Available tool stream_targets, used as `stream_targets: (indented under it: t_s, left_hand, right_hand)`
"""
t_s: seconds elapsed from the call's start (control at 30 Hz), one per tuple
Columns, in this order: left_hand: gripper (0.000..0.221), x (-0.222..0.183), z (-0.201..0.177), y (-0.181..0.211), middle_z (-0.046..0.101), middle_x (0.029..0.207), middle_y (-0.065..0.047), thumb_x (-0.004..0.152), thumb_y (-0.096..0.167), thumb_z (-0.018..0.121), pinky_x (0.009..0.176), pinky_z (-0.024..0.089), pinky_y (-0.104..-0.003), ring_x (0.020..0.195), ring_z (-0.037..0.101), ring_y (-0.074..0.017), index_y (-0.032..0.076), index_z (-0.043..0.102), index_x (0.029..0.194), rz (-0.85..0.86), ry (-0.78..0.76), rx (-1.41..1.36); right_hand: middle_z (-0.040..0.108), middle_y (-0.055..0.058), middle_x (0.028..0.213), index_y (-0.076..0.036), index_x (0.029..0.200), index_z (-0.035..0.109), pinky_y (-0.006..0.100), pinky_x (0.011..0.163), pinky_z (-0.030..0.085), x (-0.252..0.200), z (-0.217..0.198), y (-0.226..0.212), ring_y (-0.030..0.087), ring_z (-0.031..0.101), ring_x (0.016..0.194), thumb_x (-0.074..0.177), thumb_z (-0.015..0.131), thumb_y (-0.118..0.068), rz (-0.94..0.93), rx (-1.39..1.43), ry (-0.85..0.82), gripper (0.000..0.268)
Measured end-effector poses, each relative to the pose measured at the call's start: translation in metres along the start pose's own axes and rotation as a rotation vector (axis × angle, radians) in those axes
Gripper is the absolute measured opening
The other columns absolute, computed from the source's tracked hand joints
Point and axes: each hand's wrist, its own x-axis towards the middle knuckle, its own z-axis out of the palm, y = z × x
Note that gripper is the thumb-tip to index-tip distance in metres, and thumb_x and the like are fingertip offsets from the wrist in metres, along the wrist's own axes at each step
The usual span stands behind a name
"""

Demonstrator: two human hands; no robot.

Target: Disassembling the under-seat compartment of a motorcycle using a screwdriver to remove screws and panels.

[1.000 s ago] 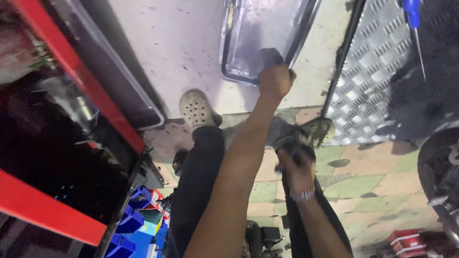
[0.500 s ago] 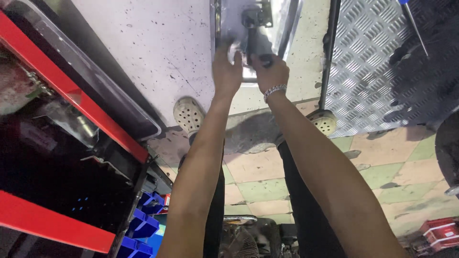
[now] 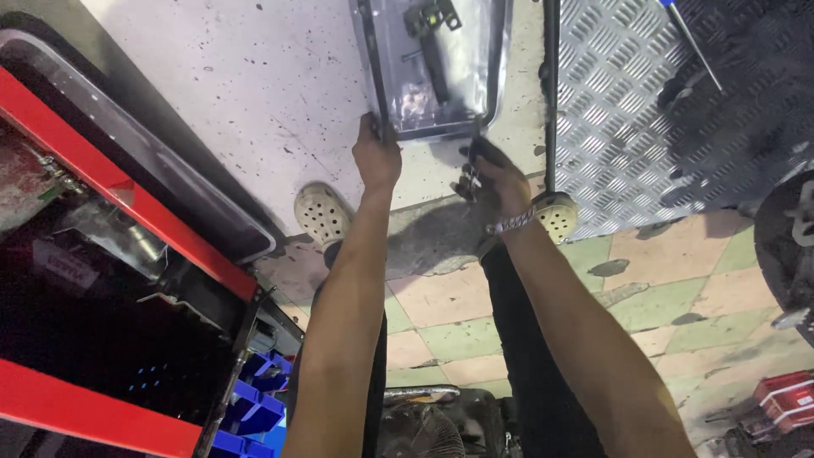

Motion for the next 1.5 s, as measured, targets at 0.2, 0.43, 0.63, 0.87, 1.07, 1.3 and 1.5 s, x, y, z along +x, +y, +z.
stream_targets:
  t_s: [0.2,0.43,0.63,0.87,1.07,1.3,1.5]
  left_hand:
    - [0.038,-0.014,-0.016,-0.015,0.071,0.109,-0.012,0.096,0.03,0.061,0.081,0.056,-0.046,0.097,0.07,-0.031,0.005,0.054,0.125,-0.078,0.037,-0.035]
    - [0.043,-0.092,-0.065,-0.066,0.069,0.11,-0.02,0.096,0.036,0.059,0.091,0.059,-0.055,0.111,0.07,-0.0379,0.003,0.062,0.124,-0.12,-0.234,0.204]
    - [0.041,-0.188,-0.137,0.051,0.075,0.107,-0.019,0.094,0.035,0.06,0.092,0.055,-0.05,0.105,0.073,-0.0353,0.007,0.07,0.122,-0.044,-0.5,0.366]
    - [0.035,-0.247,-0.141,0.163,0.08,0.097,-0.005,0.093,0.042,0.06,0.096,0.052,-0.044,0.108,0.072,-0.0268,0.015,0.074,0.111,0.117,-0.576,0.564]
    - [0.03,-0.396,-0.132,0.335,0.076,0.108,-0.019,0.09,0.033,0.068,0.098,0.054,-0.049,0.112,0.068,-0.0404,0.009,0.073,0.108,0.379,-0.549,0.358]
    - [0.03,-0.588,-0.06,0.542,0.07,0.095,-0.022,0.086,0.018,0.084,0.086,0.055,-0.049,0.098,0.069,-0.0427,0.002,0.068,0.105,1.217,-0.238,-0.005]
    - [0.088,-0.578,0.061,0.663,0.055,0.137,-0.026,0.079,0.046,0.074,0.112,0.037,-0.048,0.13,0.05,-0.0445,0.002,0.041,0.148,1.348,-0.399,0.18]
  right_hand:
    - [0.065,0.017,0.144,-0.018,0.146,0.053,0.042,0.118,0.046,0.096,-0.006,-0.021,0.024,0.064,0.134,0.082,0.082,-0.026,-0.267,-0.138,0.33,0.071]
    - [0.054,0.018,0.148,-0.014,0.154,0.047,0.062,0.116,0.037,0.011,-0.065,0.038,0.038,0.052,0.136,0.091,0.072,-0.028,-0.096,-0.799,0.445,0.069]
    - [0.068,0.011,0.136,-0.02,0.139,0.065,0.046,0.111,0.047,-0.133,-0.137,0.077,0.033,0.059,0.13,0.095,0.064,-0.051,0.029,-0.748,0.254,0.054]
    - [0.072,0.007,0.131,-0.022,0.132,0.07,0.045,0.11,0.047,-0.332,-0.149,0.007,0.031,0.061,0.129,0.09,0.066,-0.057,-0.059,-0.489,0.333,0.055]
    - [0.075,0.017,0.119,-0.015,0.123,0.074,0.051,0.105,0.05,-0.466,-0.179,-0.059,0.04,0.064,0.122,0.09,0.069,-0.04,-0.284,-0.305,0.365,0.042]
    - [0.076,0.02,0.116,-0.011,0.122,0.073,0.053,0.102,0.052,-0.576,-0.25,-0.108,0.042,0.065,0.119,0.089,0.072,-0.037,-0.367,-0.281,0.361,0.042]
    - [0.081,-0.007,0.114,-0.029,0.125,0.071,0.028,0.097,0.054,-0.588,-0.312,-0.071,0.014,0.076,0.108,0.088,0.066,-0.033,-0.346,-0.364,0.382,0.038]
